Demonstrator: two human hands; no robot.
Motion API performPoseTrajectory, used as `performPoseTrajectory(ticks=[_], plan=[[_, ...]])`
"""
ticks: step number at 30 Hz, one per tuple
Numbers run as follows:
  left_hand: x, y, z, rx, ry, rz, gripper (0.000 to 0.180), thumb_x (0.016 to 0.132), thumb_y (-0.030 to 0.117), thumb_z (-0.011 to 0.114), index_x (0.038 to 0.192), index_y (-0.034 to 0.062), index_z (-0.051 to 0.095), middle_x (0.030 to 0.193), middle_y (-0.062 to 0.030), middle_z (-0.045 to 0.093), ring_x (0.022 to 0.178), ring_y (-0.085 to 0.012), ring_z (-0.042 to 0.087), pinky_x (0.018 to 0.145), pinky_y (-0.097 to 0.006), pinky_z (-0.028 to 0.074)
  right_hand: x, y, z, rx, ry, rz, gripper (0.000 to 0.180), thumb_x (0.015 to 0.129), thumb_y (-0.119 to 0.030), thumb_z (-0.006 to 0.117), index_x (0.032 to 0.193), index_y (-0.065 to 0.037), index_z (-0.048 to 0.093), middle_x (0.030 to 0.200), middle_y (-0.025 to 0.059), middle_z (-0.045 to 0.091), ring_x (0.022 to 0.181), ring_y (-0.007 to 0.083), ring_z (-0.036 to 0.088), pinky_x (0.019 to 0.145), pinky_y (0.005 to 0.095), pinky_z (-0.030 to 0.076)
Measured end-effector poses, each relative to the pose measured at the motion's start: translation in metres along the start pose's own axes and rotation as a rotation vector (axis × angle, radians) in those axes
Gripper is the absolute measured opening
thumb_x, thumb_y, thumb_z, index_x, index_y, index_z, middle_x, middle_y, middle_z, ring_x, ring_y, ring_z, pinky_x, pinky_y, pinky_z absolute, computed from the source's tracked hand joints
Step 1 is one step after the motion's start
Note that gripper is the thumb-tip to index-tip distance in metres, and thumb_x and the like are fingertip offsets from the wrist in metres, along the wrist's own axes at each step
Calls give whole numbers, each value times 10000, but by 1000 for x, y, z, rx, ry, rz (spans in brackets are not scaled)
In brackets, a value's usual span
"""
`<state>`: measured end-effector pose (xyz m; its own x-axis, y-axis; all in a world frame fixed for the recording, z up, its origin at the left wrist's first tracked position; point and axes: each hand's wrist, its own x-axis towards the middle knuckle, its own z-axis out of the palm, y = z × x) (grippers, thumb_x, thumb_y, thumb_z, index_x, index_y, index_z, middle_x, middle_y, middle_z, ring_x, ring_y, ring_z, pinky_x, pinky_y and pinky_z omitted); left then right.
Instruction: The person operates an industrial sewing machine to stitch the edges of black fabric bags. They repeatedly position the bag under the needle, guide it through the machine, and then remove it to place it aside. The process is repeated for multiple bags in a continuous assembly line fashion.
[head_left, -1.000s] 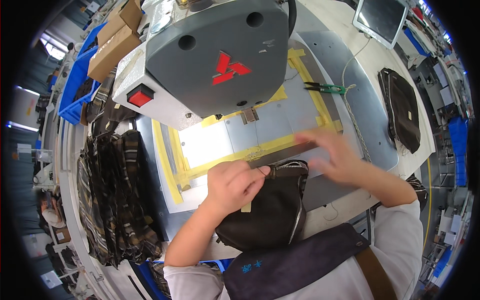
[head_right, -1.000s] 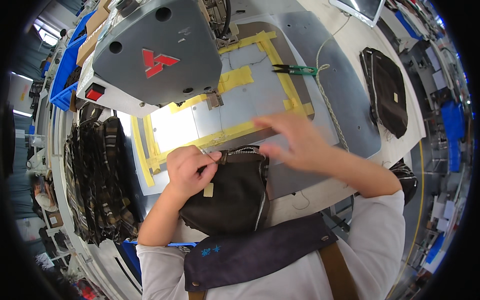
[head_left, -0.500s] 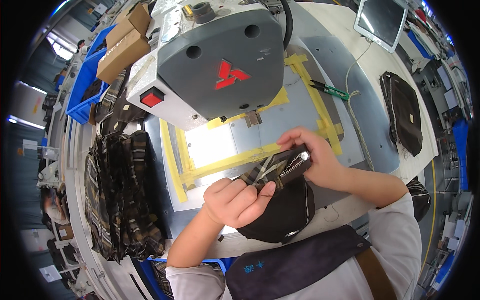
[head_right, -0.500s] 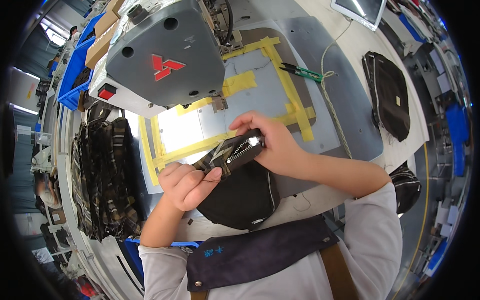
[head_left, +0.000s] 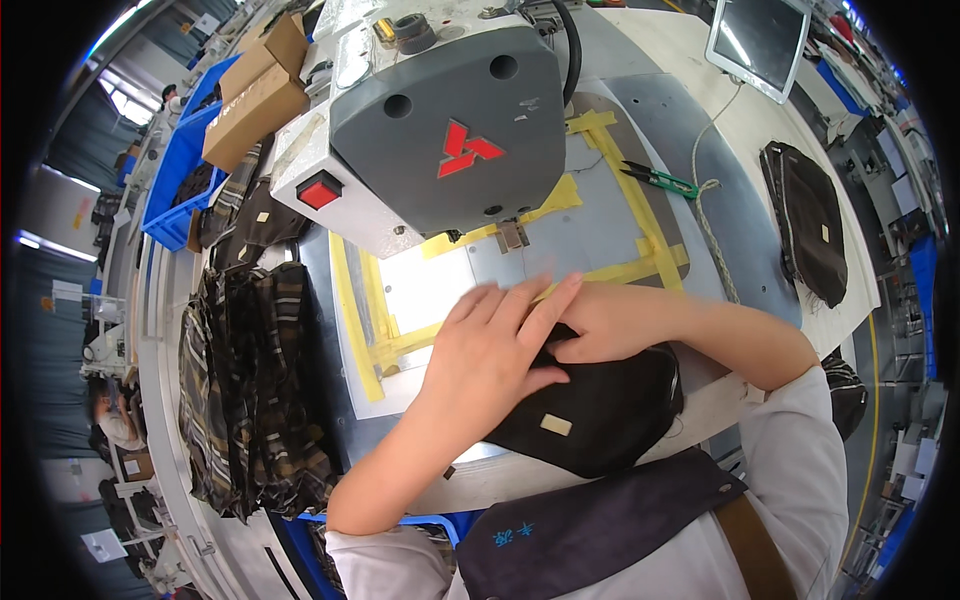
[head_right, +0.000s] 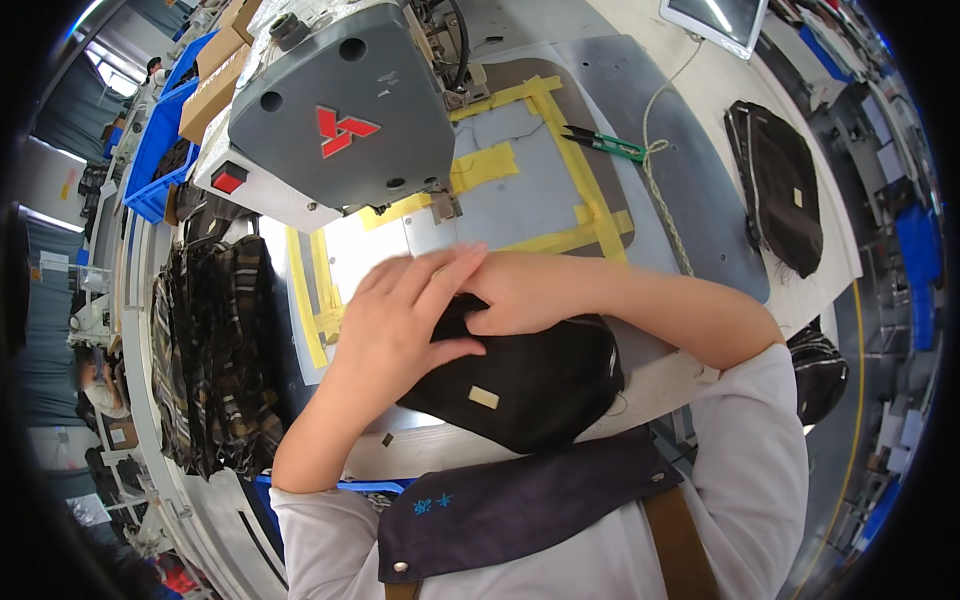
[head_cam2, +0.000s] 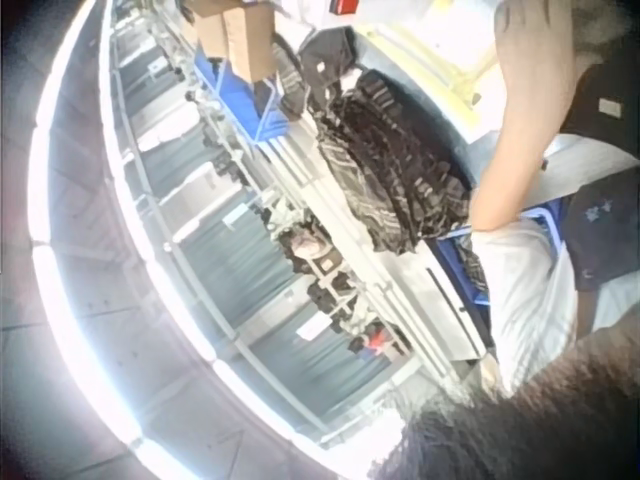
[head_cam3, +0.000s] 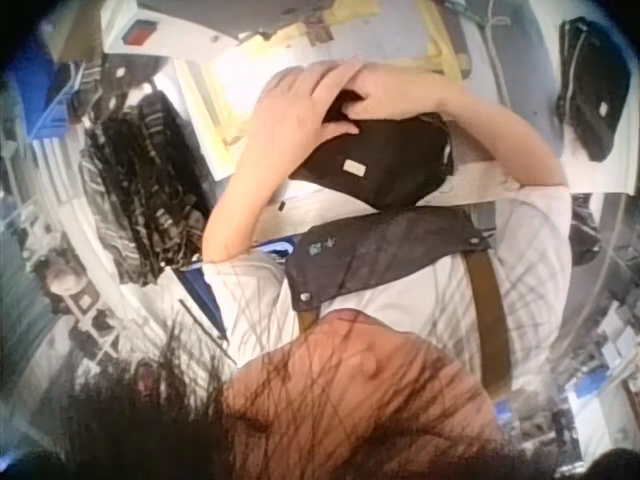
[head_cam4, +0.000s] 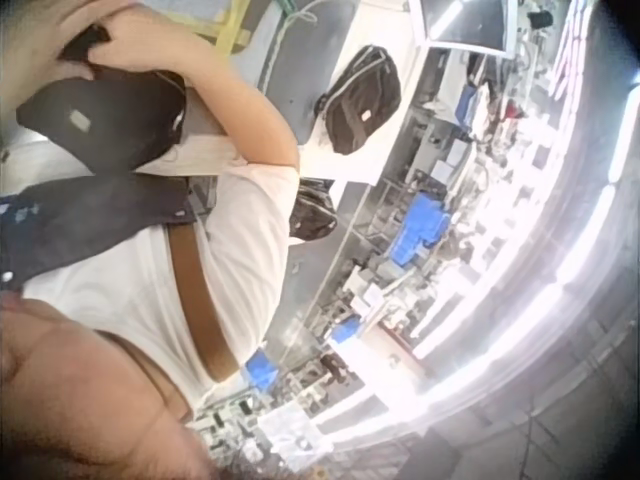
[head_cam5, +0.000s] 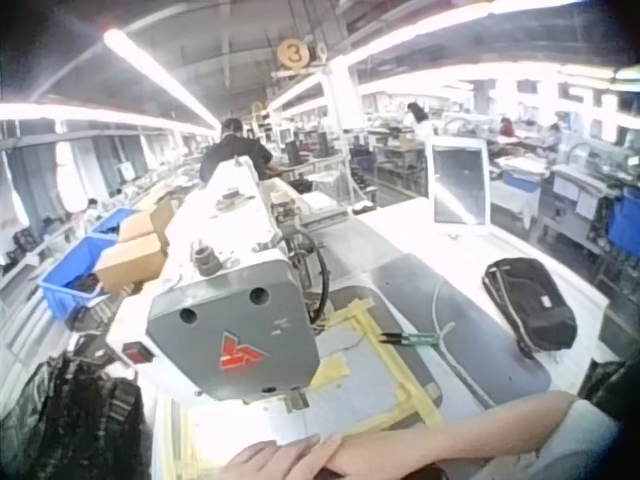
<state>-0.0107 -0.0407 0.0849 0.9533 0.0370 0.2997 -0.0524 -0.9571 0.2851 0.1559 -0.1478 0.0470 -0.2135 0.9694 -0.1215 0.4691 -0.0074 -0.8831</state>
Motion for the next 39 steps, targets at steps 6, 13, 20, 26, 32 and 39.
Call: performPoseTrajectory(ticks=[6,13,20,26,32,39], plan=[[-44,-43,17,-156,97,-570,279,859,240,716,1041,40,648,736,-156,642,686,-317,638,662,-355,509,-18,34,-25,91,34,296,450,837,-303,711,1142,8,598,1011,126,661,954,219,619,805,331,490],[-49,-35,7,-359,-474,-658,334,871,308,696,958,-3,611,785,-178,659,724,-330,658,667,-385,511,-17,42,-38,293,498,316,440,807,-276,735,1110,27,637,999,142,661,917,202,630,834,308,475],[9,-52,49,-376,48,-330,424,821,248,755,1164,51,603,901,-119,670,786,-294,671,699,-352,533,14,25,-11,-347,470,-33,277,778,-183,724,1008,-62,629,914,116,659,897,318,632,777,393,488],[-3,-47,64,-413,155,-388,182,830,95,733,974,17,654,826,-92,621,731,-243,607,676,-312,481,-2,35,-18,168,482,192,218,792,-138,714,960,-29,628,892,108,641,843,271,629,748,365,497],[-5,-45,74,-424,278,-348,130,828,48,708,942,42,647,841,-94,620,719,-269,624,628,-332,497,-1,33,-4,-441,598,-221,120,914,-109,637,974,-5,632,900,21,635,817,102,572,745,280,471],[-13,-41,76,-208,429,-109,263,722,-55,747,955,40,668,857,-103,622,708,-236,631,603,-298,515,12,39,2,434,518,193,183,944,-151,592,1034,2,634,911,108,668,802,190,615,733,293,477]])
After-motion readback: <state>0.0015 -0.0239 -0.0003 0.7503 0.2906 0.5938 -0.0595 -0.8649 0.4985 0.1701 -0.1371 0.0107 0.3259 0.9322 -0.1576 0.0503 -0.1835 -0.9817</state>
